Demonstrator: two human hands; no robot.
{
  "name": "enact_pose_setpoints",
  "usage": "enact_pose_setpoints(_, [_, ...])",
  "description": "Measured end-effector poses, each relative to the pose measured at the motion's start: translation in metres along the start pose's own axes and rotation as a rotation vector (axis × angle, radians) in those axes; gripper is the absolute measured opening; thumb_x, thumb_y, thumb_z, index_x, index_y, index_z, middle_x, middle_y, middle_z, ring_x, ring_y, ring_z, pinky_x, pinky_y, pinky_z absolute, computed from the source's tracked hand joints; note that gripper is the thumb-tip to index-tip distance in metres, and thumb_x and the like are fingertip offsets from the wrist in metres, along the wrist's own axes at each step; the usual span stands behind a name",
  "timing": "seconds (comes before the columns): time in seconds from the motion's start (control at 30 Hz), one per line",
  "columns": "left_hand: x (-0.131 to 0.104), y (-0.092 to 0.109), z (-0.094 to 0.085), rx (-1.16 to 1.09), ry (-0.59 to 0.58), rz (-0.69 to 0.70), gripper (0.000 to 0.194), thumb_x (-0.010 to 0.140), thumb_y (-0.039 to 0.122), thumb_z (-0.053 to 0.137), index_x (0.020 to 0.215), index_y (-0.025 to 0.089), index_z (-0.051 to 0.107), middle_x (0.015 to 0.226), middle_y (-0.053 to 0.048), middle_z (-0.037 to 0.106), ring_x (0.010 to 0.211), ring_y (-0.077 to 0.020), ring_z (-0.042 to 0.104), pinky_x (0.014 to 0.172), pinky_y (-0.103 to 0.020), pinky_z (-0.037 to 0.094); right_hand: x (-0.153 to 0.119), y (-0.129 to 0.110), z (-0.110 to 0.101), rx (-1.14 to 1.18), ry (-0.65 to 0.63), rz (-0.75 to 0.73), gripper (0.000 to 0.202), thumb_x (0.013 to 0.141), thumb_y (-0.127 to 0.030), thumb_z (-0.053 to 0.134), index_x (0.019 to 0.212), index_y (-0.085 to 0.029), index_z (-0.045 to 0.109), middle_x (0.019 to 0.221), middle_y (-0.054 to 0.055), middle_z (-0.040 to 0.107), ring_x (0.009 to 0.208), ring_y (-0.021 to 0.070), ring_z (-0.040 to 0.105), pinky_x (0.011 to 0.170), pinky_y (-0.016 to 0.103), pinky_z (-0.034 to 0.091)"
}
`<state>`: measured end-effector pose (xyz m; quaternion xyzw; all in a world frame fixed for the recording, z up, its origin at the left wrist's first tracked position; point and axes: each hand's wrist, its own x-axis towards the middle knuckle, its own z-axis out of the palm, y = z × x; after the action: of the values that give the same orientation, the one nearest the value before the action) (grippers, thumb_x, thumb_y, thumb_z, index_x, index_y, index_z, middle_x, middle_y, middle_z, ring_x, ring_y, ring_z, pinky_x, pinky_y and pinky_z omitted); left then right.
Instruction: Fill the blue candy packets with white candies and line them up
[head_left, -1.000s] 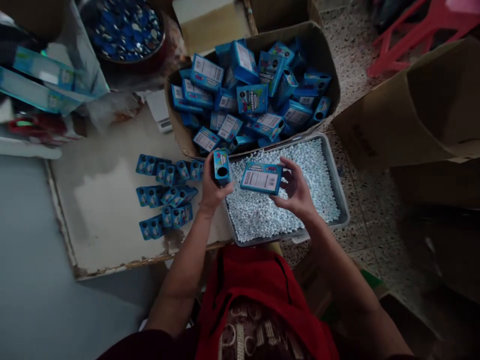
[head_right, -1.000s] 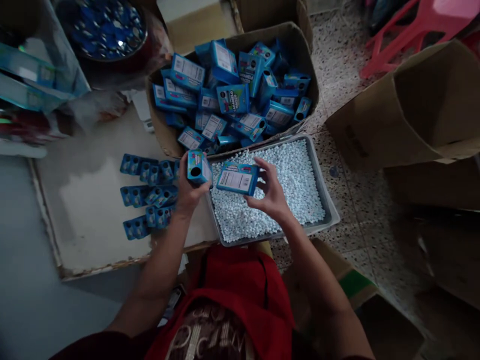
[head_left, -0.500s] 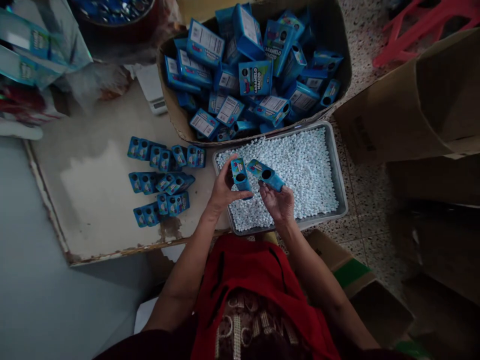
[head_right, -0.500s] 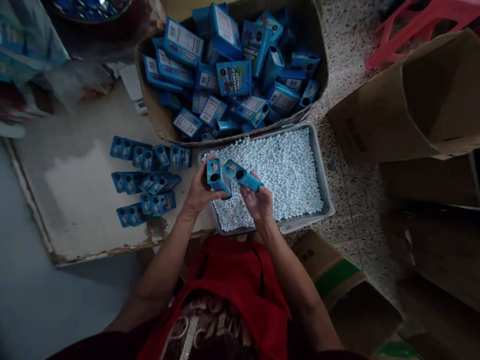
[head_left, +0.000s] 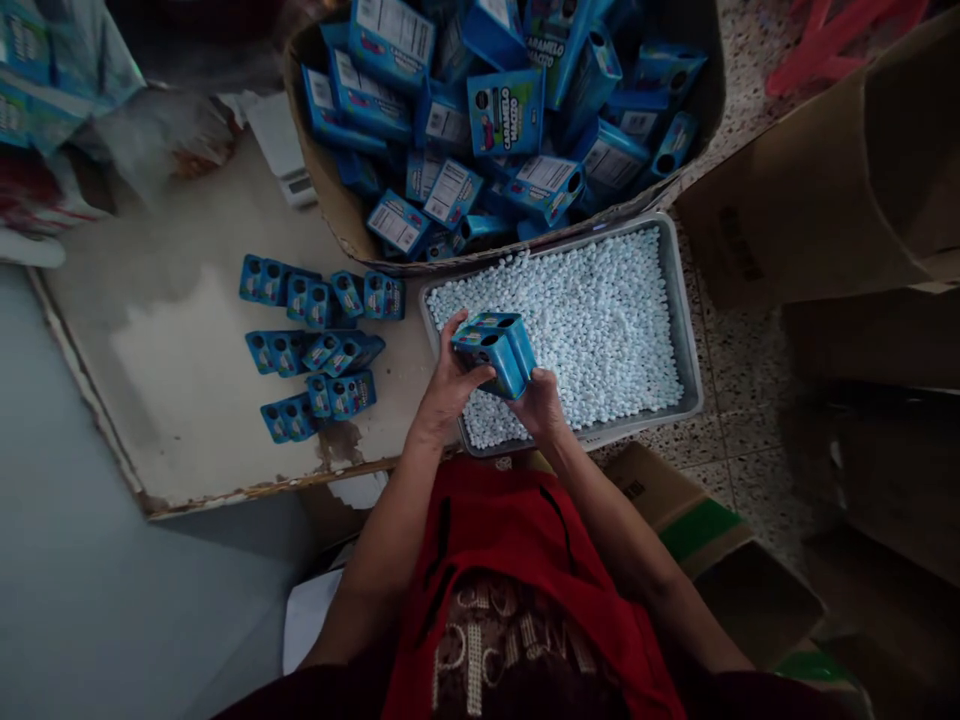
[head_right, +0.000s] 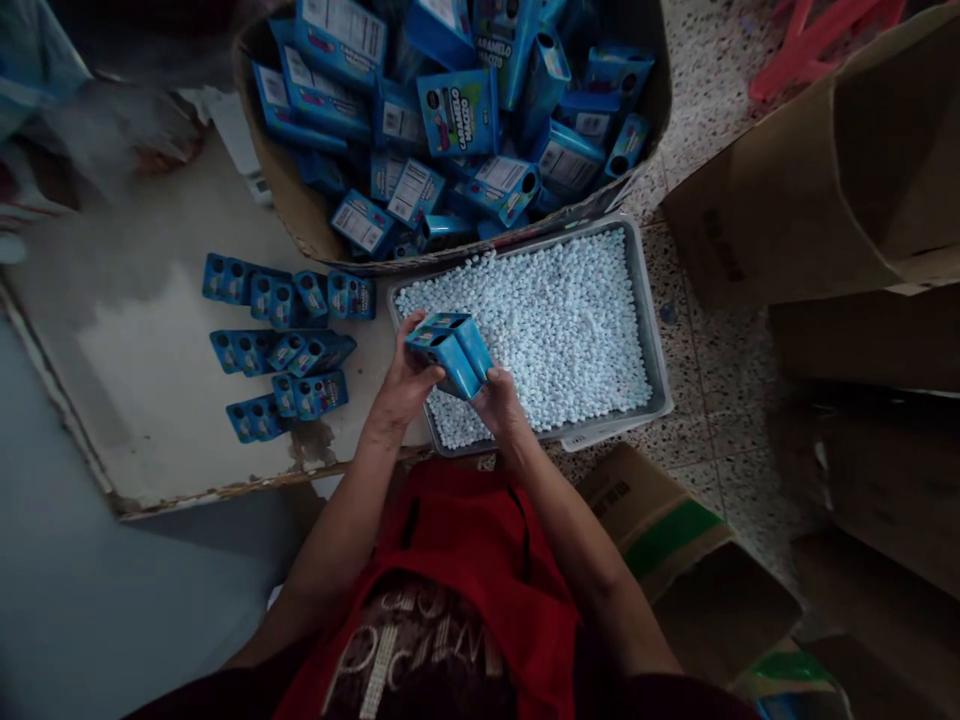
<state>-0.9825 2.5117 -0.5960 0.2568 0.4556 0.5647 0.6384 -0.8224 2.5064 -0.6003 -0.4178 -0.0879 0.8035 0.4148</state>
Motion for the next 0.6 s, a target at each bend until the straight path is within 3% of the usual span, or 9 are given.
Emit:
enact_pose_setpoints(0.1, [-0.016,-0.005,-0.017,0.036,0.053,-0.142,0.087,0.041,0.047,0.109,0.116,0.025,0.073,0.115,-0.008,0.078,0.100,-0.0294,0.074,0.091,-0.041,0.060,-0.014,0.025,0.004,0.036,-0.025,0.129,0.056,0.068,-0.060,0.076,0.111,-0.025,0.070,0.104,0.007,0.084,0.120,0.0339,0.077,0.093,0.047,0.069])
enact_pose_setpoints(0.17, [-0.028,-0.007,-0.024,0.040,0.116,-0.224,0.065,0.043,0.046,0.104,0.096,0.023,0.075,0.096,-0.006,0.077,0.084,-0.0279,0.073,0.081,-0.042,0.060,-0.026,0.040,0.003,0.026,-0.026,0.198,0.058,0.068,-0.063,0.075,0.112,-0.025,0.070,0.102,0.006,0.084,0.113,0.0327,0.078,0.089,0.046,0.070])
enact_pose_setpoints(0.27, [-0.041,-0.002,-0.032,0.037,0.224,-0.266,0.051,0.050,0.042,0.096,0.091,0.022,0.073,0.088,-0.004,0.075,0.076,-0.0237,0.070,0.075,-0.039,0.060,-0.035,0.039,-0.006,-0.302,-0.030,0.220,0.057,0.078,-0.076,0.068,0.102,-0.025,0.073,0.093,0.006,0.080,0.098,0.0310,0.077,0.083,0.046,0.068])
enact_pose_setpoints(0.33, [-0.042,0.007,-0.038,0.086,0.309,-0.239,0.057,0.050,0.035,0.097,0.099,0.022,0.072,0.092,-0.003,0.076,0.079,-0.0216,0.071,0.077,-0.036,0.062,-0.025,0.013,-0.013,-0.755,0.032,-0.003,0.056,0.090,-0.078,0.059,0.092,-0.024,0.075,0.092,0.008,0.079,0.094,0.0293,0.074,0.090,0.048,0.065])
enact_pose_setpoints(0.4, [-0.035,0.017,-0.046,0.158,0.427,-0.179,0.070,0.045,0.027,0.101,0.107,0.024,0.068,0.096,0.000,0.076,0.083,-0.0191,0.071,0.080,-0.033,0.062,0.005,-0.027,-0.013,-1.227,0.099,-0.437,0.051,0.103,-0.067,0.053,0.096,-0.024,0.078,0.102,0.011,0.080,0.102,0.0294,0.071,0.105,0.052,0.059])
enact_pose_setpoints(0.47, [-0.027,0.026,-0.054,0.197,0.560,-0.130,0.082,0.037,0.022,0.102,0.110,0.025,0.063,0.095,0.003,0.075,0.082,-0.0171,0.070,0.077,-0.030,0.062,0.050,-0.067,-0.002,-1.589,-0.116,-0.748,0.044,0.111,-0.049,0.045,0.118,-0.021,0.078,0.125,0.015,0.078,0.121,0.0314,0.067,0.118,0.057,0.050])
enact_pose_setpoints(0.53, [-0.022,0.032,-0.061,0.201,0.637,-0.116,0.086,0.035,0.022,0.102,0.110,0.025,0.060,0.094,0.003,0.074,0.082,-0.0170,0.069,0.075,-0.029,0.062,0.099,-0.096,0.014,-1.883,-0.452,-0.793,0.043,0.112,-0.033,0.039,0.134,-0.019,0.073,0.140,0.015,0.072,0.137,0.0309,0.060,0.123,0.056,0.047])
enact_pose_setpoints(0.6, [-0.023,0.032,-0.063,0.216,0.645,-0.118,0.086,0.035,0.024,0.102,0.110,0.025,0.059,0.095,0.003,0.074,0.082,-0.0175,0.070,0.075,-0.030,0.063,0.139,-0.110,0.029,-2.066,-0.648,-0.770,0.047,0.110,-0.020,0.035,0.145,-0.015,0.066,0.152,0.016,0.066,0.148,0.0307,0.053,0.128,0.056,0.043])
